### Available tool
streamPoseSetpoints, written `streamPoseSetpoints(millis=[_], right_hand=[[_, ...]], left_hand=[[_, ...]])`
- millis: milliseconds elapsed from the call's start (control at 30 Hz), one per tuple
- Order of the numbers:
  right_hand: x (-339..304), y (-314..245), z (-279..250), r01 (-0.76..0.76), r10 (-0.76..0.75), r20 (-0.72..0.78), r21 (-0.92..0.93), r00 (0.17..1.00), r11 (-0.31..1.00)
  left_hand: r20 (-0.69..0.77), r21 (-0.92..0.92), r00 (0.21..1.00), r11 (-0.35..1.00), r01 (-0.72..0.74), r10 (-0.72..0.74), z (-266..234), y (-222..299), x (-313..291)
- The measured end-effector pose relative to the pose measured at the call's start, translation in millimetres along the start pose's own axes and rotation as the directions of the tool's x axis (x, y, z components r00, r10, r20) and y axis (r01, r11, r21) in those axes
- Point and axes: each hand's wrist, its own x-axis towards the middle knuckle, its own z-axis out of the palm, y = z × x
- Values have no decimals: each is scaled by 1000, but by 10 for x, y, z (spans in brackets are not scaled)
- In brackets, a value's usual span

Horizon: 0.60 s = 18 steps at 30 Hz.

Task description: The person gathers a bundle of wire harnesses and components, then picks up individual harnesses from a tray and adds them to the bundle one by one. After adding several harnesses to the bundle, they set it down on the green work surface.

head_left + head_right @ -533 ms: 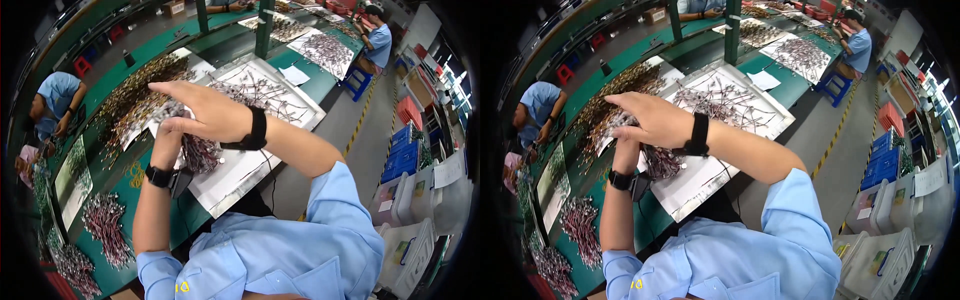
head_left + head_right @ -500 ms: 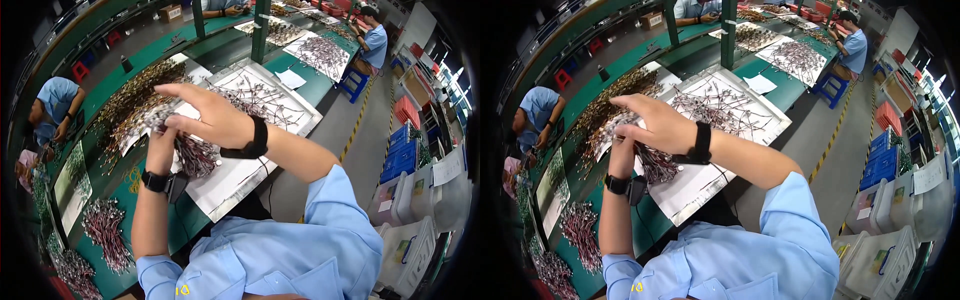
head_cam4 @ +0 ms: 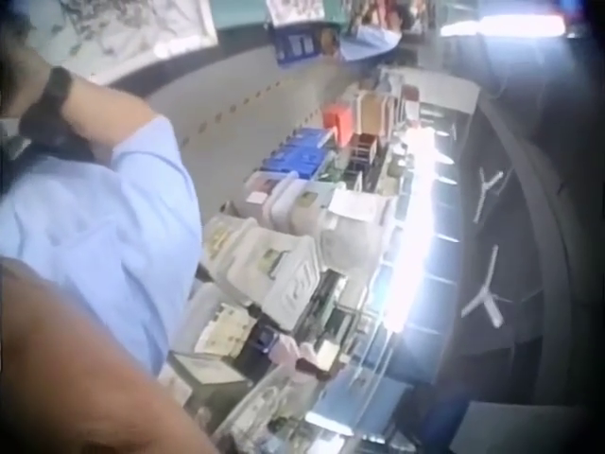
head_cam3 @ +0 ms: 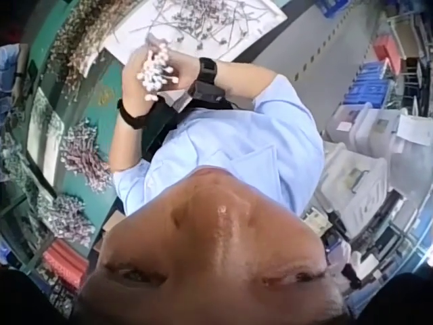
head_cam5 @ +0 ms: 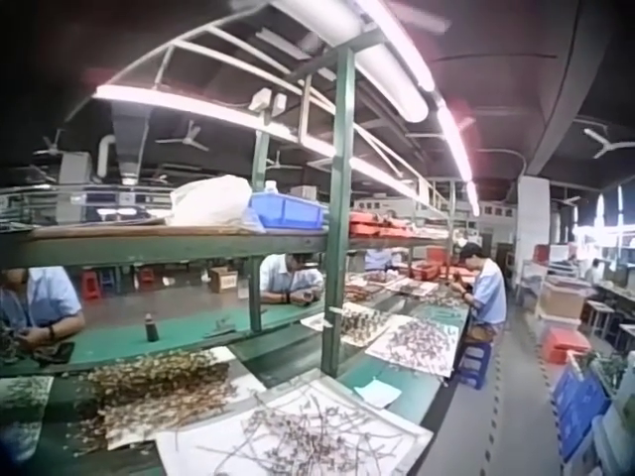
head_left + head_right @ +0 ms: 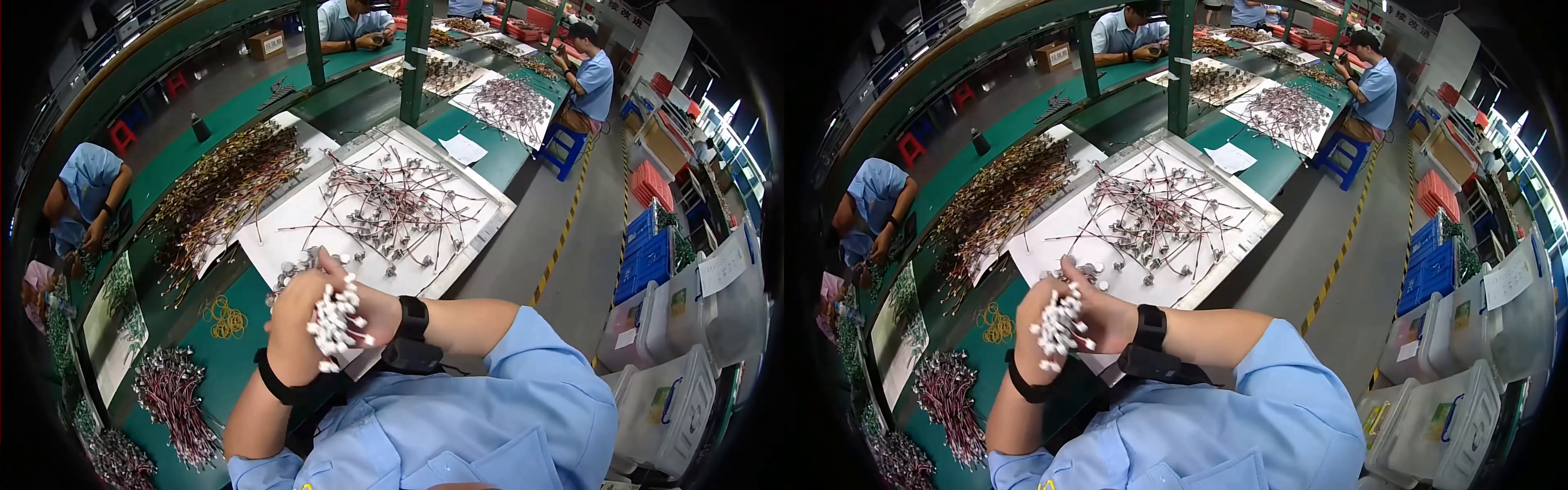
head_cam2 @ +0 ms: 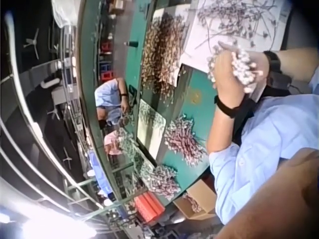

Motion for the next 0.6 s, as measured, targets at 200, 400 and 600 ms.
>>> streamPoseSetpoints(millis=[200, 400, 600], right_hand=[[215, 204, 0, -43, 102, -277, 211, 955, 976], [671, 133, -278, -82, 80, -172, -8, 982, 997], [1043, 218, -25, -149, -28, -200, -811, 979, 566]], left_hand=[[46, 313, 950, 898, -308, 310, 70, -24, -622], [-332, 449, 936, 892, 50, 115, 85, -186, -1077], [-65, -796, 856, 544, 266, -513, -325, -652, -1400]])
